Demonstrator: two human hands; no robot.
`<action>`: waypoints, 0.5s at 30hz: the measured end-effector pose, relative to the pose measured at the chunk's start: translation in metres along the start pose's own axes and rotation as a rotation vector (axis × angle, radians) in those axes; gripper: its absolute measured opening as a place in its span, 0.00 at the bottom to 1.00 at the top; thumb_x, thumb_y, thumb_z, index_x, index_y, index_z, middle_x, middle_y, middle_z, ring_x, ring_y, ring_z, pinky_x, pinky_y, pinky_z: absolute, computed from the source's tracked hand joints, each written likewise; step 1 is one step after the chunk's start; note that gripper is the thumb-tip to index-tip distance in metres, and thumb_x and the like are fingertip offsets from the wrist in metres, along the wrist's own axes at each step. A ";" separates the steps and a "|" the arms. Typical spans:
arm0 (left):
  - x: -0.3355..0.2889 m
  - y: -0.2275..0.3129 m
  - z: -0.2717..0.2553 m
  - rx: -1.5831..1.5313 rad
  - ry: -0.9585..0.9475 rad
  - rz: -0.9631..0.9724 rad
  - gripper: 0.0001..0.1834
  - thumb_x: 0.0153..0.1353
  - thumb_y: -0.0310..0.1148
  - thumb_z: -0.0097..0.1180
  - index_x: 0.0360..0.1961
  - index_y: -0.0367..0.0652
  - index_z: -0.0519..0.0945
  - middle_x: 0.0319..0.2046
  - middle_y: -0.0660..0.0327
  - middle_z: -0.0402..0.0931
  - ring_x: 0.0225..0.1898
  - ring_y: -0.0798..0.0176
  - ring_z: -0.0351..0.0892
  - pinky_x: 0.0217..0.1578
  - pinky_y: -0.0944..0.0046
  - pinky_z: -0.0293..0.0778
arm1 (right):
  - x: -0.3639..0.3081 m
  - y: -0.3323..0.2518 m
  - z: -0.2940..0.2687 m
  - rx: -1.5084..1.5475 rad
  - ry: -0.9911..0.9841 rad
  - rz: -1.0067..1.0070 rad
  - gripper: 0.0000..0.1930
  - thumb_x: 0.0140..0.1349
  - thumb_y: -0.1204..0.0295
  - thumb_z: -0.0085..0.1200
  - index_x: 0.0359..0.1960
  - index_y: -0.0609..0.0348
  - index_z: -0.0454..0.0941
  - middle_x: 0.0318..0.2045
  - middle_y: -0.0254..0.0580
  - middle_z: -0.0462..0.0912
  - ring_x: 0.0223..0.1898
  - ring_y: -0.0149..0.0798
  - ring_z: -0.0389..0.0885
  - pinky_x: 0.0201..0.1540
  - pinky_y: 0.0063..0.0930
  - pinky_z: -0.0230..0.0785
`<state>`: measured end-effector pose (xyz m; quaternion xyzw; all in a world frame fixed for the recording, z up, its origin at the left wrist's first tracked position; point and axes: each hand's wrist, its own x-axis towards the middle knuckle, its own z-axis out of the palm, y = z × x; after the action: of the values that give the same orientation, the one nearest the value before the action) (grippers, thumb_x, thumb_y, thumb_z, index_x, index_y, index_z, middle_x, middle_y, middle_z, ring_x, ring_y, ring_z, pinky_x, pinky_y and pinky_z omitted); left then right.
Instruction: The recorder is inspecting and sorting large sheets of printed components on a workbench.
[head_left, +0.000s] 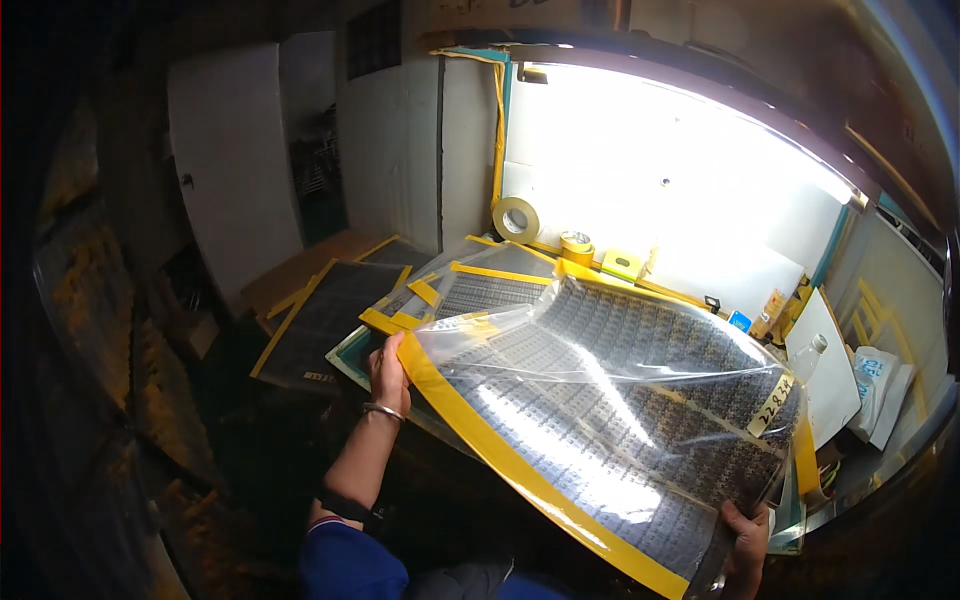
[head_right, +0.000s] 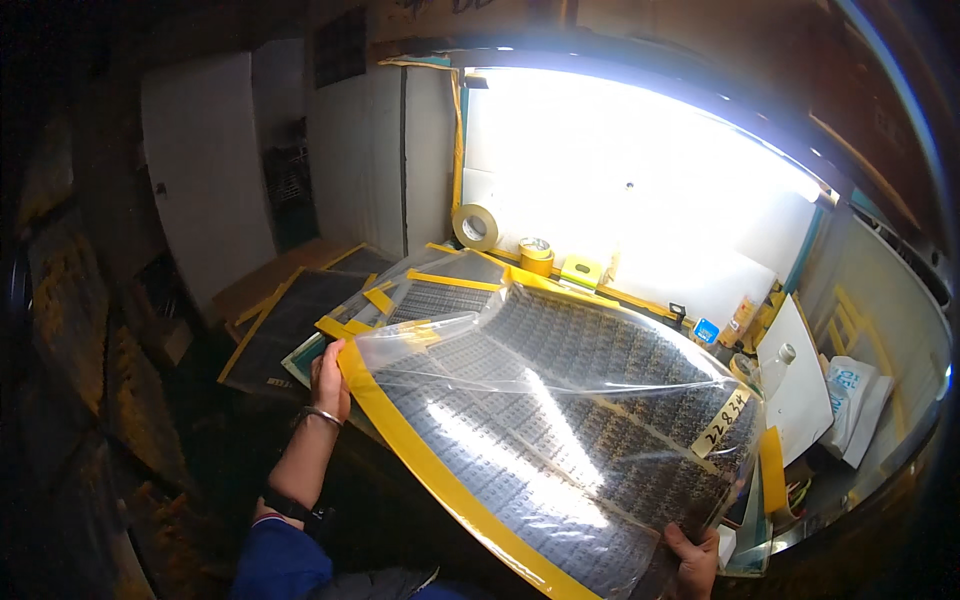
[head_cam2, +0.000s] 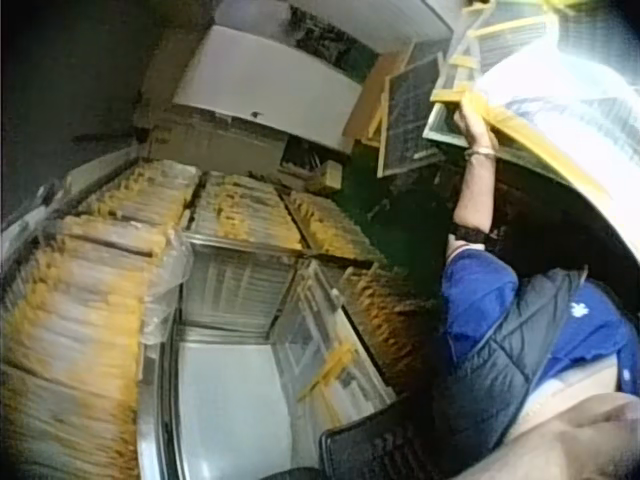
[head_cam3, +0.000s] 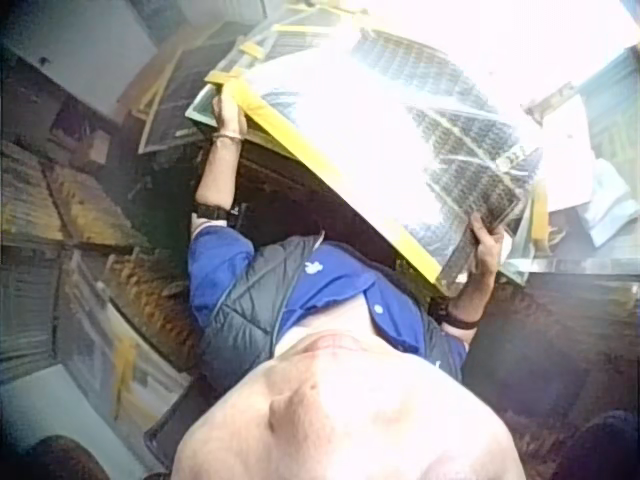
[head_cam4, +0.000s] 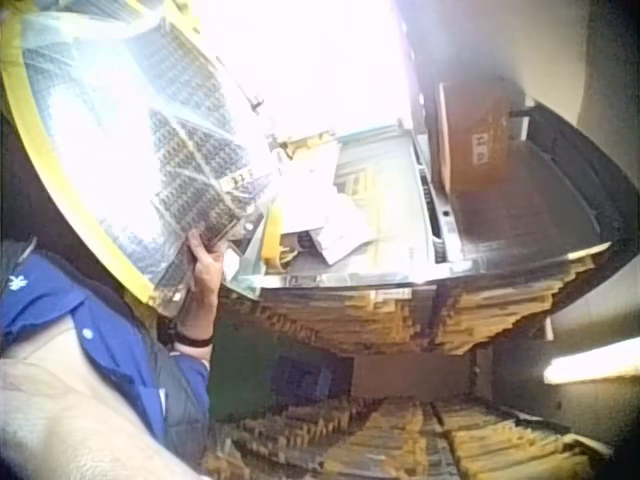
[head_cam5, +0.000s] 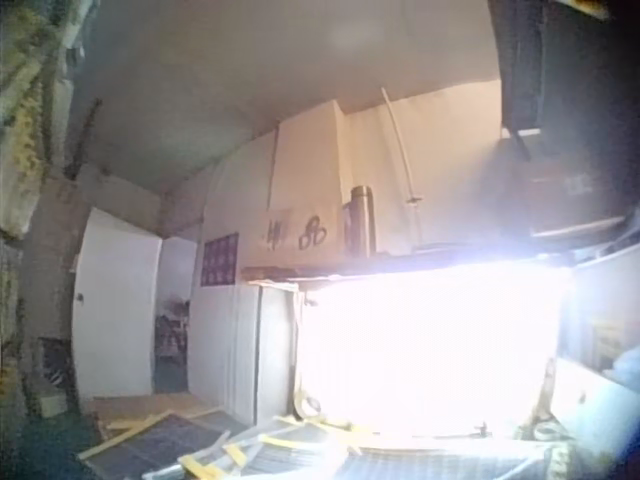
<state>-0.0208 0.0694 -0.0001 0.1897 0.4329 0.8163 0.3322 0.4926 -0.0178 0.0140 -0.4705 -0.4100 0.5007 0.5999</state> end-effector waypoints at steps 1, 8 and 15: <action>-0.001 0.001 0.002 0.019 0.037 -0.018 0.16 0.63 0.39 0.50 0.41 0.36 0.78 0.39 0.59 0.79 0.40 0.64 0.79 0.44 0.66 0.74 | 0.002 0.000 -0.003 0.001 -0.005 0.000 0.14 0.53 0.82 0.59 0.43 0.62 0.78 0.37 0.38 0.83 0.37 0.37 0.81 0.45 0.31 0.72; 0.021 -0.006 -0.007 0.013 -0.046 0.044 0.14 0.63 0.40 0.52 0.32 0.39 0.78 0.29 0.64 0.77 0.28 0.71 0.76 0.25 0.71 0.70 | 0.011 -0.001 -0.023 -0.057 -0.024 -0.020 0.17 0.54 0.83 0.57 0.47 0.62 0.78 0.40 0.39 0.84 0.38 0.35 0.82 0.46 0.29 0.73; 0.060 -0.013 -0.017 -0.007 0.033 0.090 0.15 0.63 0.41 0.52 0.34 0.38 0.77 0.30 0.62 0.77 0.30 0.68 0.78 0.25 0.69 0.72 | 0.032 -0.001 -0.068 -0.097 -0.186 -0.084 0.20 0.54 0.83 0.55 0.50 0.62 0.76 0.42 0.39 0.82 0.41 0.38 0.82 0.50 0.32 0.73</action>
<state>-0.0685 0.1074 -0.0195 0.1944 0.4262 0.8350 0.2886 0.5636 0.0030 0.0008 -0.4329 -0.5070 0.4962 0.5563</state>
